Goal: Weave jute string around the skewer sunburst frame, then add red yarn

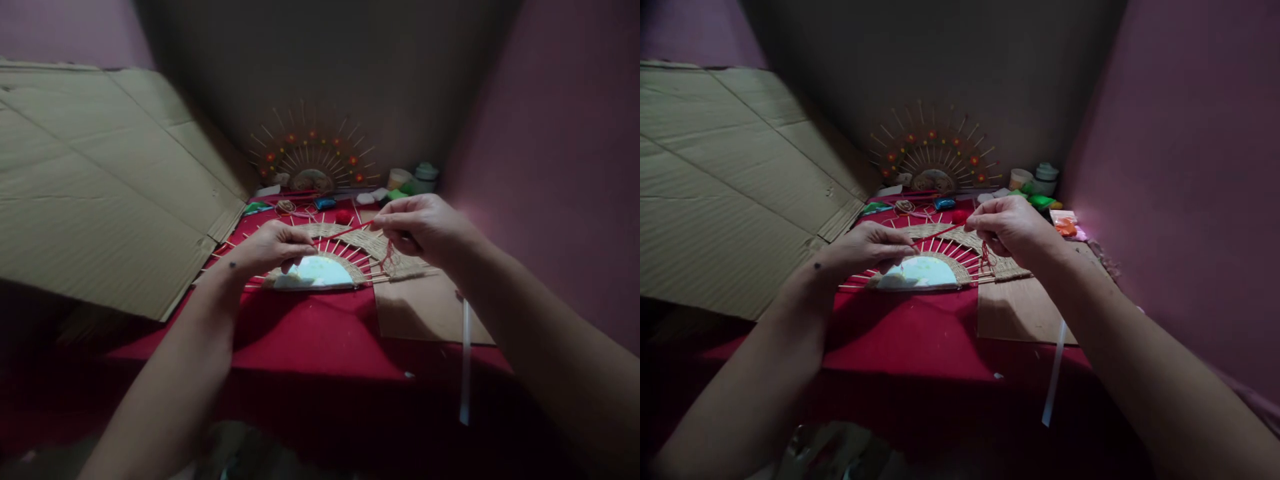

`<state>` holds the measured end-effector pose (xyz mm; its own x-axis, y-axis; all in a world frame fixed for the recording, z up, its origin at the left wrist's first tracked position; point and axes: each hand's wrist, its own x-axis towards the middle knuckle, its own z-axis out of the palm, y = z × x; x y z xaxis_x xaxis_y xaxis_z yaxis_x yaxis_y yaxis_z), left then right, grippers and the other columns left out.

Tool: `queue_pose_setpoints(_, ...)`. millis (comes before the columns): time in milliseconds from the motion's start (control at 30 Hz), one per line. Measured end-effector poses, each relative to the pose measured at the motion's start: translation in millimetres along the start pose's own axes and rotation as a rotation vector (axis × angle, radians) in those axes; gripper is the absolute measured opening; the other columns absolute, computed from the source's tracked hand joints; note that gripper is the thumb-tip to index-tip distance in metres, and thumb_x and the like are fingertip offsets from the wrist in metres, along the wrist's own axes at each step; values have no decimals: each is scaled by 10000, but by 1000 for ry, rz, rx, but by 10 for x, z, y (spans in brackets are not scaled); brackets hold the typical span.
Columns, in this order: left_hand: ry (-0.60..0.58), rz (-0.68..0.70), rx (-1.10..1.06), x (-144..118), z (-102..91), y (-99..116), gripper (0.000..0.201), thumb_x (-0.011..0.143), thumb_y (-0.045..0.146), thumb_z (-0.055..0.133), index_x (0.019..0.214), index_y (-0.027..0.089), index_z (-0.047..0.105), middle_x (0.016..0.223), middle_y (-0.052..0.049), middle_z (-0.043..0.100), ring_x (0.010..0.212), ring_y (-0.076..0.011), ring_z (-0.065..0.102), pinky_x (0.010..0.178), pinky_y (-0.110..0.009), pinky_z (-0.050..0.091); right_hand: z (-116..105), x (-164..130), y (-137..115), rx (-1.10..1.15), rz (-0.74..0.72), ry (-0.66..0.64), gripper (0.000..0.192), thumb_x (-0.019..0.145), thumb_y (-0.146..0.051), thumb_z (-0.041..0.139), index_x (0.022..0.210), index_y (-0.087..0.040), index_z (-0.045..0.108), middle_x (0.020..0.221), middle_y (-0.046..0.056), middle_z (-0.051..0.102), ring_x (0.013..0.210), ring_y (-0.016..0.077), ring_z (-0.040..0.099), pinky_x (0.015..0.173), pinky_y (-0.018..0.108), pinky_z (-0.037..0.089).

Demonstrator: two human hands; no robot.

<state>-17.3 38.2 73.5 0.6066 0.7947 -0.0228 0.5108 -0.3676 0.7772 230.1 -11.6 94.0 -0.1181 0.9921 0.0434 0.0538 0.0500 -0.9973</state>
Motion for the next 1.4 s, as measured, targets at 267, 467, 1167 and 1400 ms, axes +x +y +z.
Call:
queue_pose_setpoints(267,262,-109,31,66,-36,-55,90,688,196,631,719,137,692,487,20,547,377,-65,453,373,-185,301,90,5,-13,156,16,-65,137,666,-174,687,599,-142,572,425,-45,425,321,29,290,321,191,143)
queue_pose_setpoints(467,562,221,-268,-27,232,171,183,738,276,628,846,140,688,493,43,507,403,-48,405,384,-174,303,196,66,93,244,-8,-23,130,670,-145,659,601,-147,549,438,-49,443,335,27,305,332,189,163)
queue_pose_setpoints(1167,27,-14,-263,84,520,118,115,693,247,599,692,136,631,479,52,427,424,-54,344,418,-191,231,467,276,135,400,-33,91,66,659,-119,620,635,-127,559,472,-43,466,364,18,336,350,154,222)
queue_pose_setpoints(1400,-263,19,-180,34,410,126,183,705,300,617,783,146,678,608,4,559,501,-82,450,458,-191,311,243,284,201,382,-22,36,51,671,-140,624,675,-124,575,496,-61,413,373,15,273,338,167,184)
